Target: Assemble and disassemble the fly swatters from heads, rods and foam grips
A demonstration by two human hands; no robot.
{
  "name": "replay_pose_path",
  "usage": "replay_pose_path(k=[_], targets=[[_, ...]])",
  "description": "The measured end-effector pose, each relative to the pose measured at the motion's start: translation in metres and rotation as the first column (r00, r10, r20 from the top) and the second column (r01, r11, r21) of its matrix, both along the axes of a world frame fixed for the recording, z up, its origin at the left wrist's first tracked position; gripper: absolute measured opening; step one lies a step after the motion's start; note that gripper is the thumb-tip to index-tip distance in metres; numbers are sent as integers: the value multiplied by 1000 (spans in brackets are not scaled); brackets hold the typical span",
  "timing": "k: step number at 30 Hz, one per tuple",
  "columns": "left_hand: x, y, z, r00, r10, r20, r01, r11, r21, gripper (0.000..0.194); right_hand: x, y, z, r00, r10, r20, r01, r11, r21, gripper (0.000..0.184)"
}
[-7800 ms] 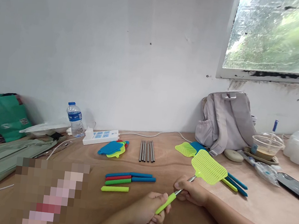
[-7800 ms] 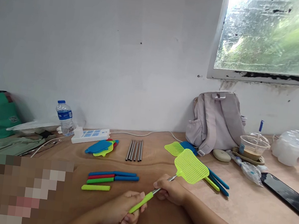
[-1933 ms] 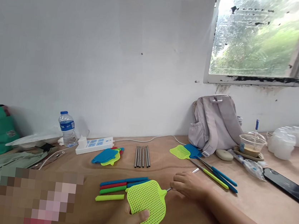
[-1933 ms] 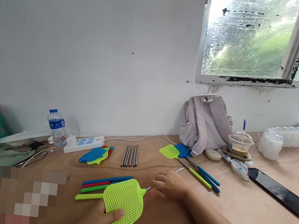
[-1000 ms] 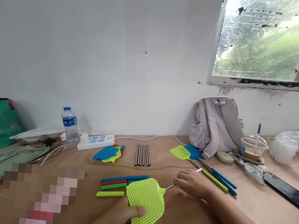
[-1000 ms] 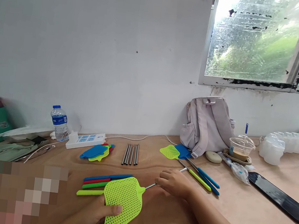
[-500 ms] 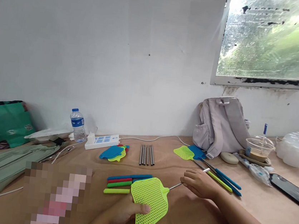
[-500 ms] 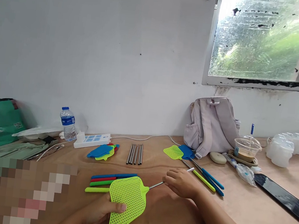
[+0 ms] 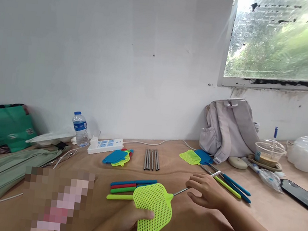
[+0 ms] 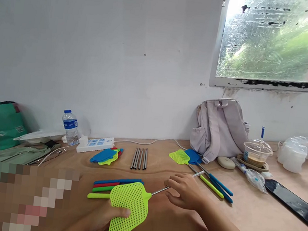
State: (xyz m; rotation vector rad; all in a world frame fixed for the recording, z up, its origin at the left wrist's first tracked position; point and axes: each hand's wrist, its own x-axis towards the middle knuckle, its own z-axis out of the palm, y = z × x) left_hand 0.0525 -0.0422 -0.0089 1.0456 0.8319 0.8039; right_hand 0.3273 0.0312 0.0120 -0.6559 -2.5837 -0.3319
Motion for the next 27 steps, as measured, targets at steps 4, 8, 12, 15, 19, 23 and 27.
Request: replay_pose_path(k=[4, 8, 12, 15, 19, 23, 27], targets=[[0, 0, -3, 999, 42, -27, -41, 998, 41, 60, -14, -12, 5, 999, 18, -36, -21, 998, -62, 18], [-1, 0, 0, 996, 22, -86, -15, 996, 82, 66, -21, -21, 10, 1000, 0, -31, -3, 996, -90, 22], [-2, -2, 6, 988, -15, -153, 38, 988, 151, 63, -26, -26, 11, 999, -26, -42, 20, 993, -116, 24], [-2, -3, 9, 979, -27, -201, 63, 983, 174, 58, -31, -28, 8, 999, -18, -50, 10, 985, -172, 25], [-1, -5, 12, 962, -16, -271, 72, 978, 197, 55, -37, -30, 4, 999, -21, -42, 11, 971, -240, 25], [-1, -5, 9, 957, -31, -288, 96, 972, 214, 56, -41, -35, 5, 999, -51, 15, 53, 944, -327, 26], [-6, -4, 10, 954, -83, -289, 153, 961, 229, 51, -44, -36, 3, 997, -9, 75, 35, 938, -346, 27]])
